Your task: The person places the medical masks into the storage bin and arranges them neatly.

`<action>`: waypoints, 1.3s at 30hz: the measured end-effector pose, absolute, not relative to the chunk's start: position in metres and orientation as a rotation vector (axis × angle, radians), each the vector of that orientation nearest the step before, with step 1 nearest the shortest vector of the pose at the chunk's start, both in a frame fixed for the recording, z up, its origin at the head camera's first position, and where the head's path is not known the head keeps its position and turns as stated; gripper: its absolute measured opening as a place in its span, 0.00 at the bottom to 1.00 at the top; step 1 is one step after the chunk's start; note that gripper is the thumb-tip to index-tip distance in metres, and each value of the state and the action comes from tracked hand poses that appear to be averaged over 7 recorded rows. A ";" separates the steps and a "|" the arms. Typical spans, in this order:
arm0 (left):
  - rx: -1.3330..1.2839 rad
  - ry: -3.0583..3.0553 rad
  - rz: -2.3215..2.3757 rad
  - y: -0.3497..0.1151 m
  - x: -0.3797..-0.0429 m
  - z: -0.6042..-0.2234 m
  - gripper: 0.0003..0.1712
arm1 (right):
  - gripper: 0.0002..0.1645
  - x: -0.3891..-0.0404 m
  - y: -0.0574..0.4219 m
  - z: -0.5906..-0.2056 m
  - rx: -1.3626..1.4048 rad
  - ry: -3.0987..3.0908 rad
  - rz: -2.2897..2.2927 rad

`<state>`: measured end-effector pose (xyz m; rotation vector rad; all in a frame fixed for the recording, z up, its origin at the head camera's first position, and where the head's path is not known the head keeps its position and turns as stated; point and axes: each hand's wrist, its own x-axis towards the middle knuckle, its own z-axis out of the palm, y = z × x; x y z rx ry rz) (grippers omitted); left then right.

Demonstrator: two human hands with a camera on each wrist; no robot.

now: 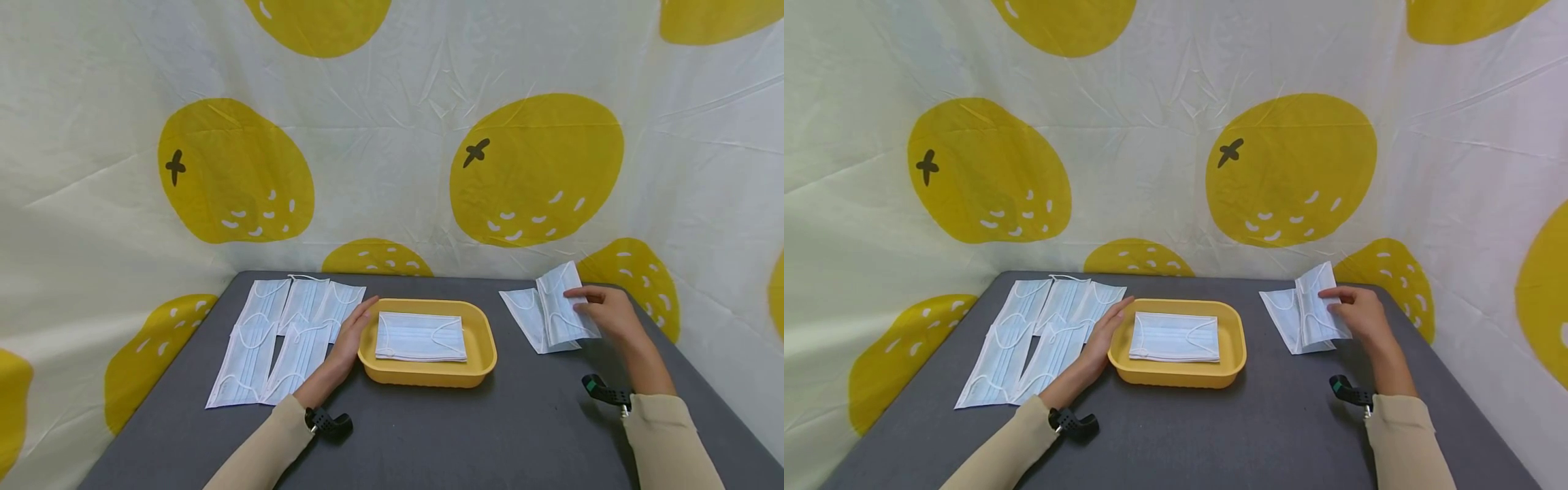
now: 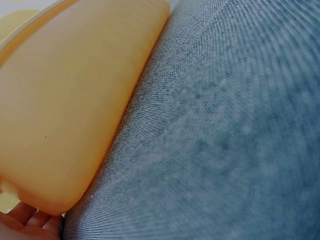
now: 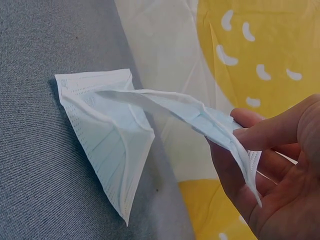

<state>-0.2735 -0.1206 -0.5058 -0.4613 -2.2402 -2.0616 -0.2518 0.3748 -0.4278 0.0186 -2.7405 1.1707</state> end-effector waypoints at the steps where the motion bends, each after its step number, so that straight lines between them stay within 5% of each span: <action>1: -0.455 -2.240 -2.066 -0.120 -0.273 -0.505 0.27 | 0.23 -0.251 0.374 -0.427 0.026 -2.738 1.159; 39: -0.474 -2.222 -2.067 -0.119 -0.274 -0.506 0.27 | 0.22 -0.244 0.353 -0.413 0.129 -2.741 1.117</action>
